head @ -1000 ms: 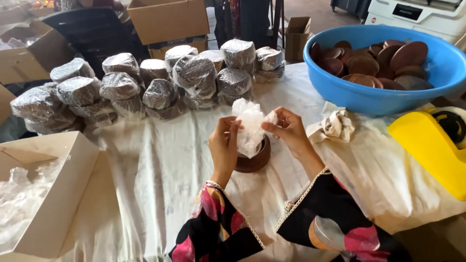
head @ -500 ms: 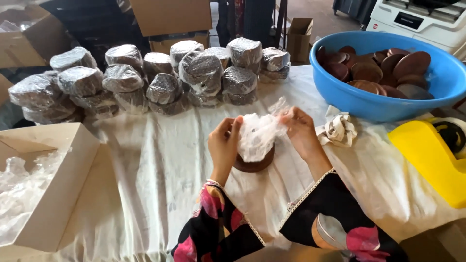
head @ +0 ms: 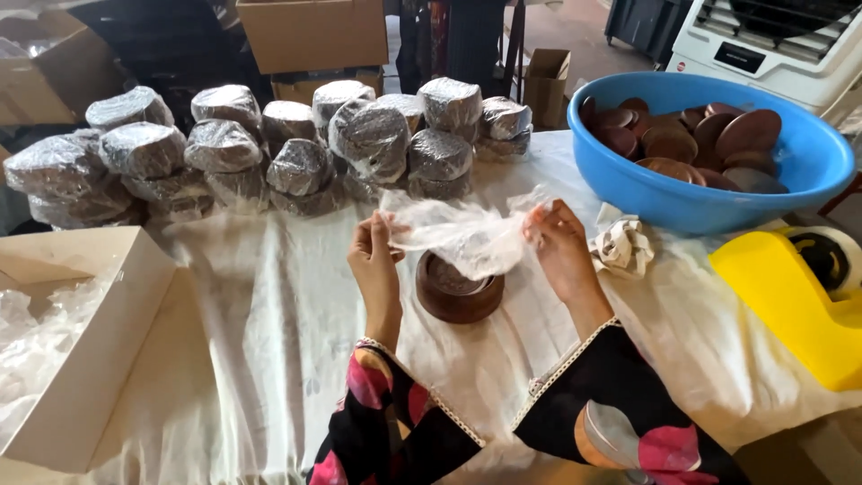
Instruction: Wrapping round brown discs in bubble wrap and securing them.
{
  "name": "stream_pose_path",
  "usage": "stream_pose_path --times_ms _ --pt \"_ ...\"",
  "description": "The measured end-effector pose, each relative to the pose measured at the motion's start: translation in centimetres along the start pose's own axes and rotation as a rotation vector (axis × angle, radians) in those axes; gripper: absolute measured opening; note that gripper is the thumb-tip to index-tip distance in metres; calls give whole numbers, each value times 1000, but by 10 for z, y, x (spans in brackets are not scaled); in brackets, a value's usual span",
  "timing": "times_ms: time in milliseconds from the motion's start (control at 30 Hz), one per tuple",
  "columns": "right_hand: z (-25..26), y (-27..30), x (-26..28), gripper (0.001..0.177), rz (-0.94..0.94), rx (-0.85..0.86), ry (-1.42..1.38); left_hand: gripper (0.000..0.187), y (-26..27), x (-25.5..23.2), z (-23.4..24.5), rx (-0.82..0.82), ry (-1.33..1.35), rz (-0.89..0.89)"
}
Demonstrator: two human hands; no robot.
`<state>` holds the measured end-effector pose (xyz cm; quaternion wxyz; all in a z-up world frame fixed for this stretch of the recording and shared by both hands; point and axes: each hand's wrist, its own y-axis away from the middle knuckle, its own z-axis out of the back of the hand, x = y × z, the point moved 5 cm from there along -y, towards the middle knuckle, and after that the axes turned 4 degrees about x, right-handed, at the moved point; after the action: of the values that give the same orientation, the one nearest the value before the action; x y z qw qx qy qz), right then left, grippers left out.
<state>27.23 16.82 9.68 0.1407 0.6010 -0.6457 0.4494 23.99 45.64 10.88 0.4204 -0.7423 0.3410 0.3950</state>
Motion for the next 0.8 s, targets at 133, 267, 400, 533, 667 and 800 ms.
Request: stream_pose_path --times_ms 133,267,400,533,667,800 --pt "1 1 11 15 51 -34 -75 33 11 -26 12 -241 -68 -106" --pt "41 1 -1 15 60 -35 -195 27 21 -79 10 -394 -254 -536" --pt "29 2 -5 15 -35 74 -205 30 20 -84 -53 315 -544 -334" --pt "17 4 -10 6 -20 147 55 35 51 -75 -84 510 -791 -292" --pt "9 6 -10 6 11 195 164 40 46 -55 -73 487 -587 -231" --pt "-23 11 1 35 -80 206 246 30 34 -20 -61 600 -463 -88"
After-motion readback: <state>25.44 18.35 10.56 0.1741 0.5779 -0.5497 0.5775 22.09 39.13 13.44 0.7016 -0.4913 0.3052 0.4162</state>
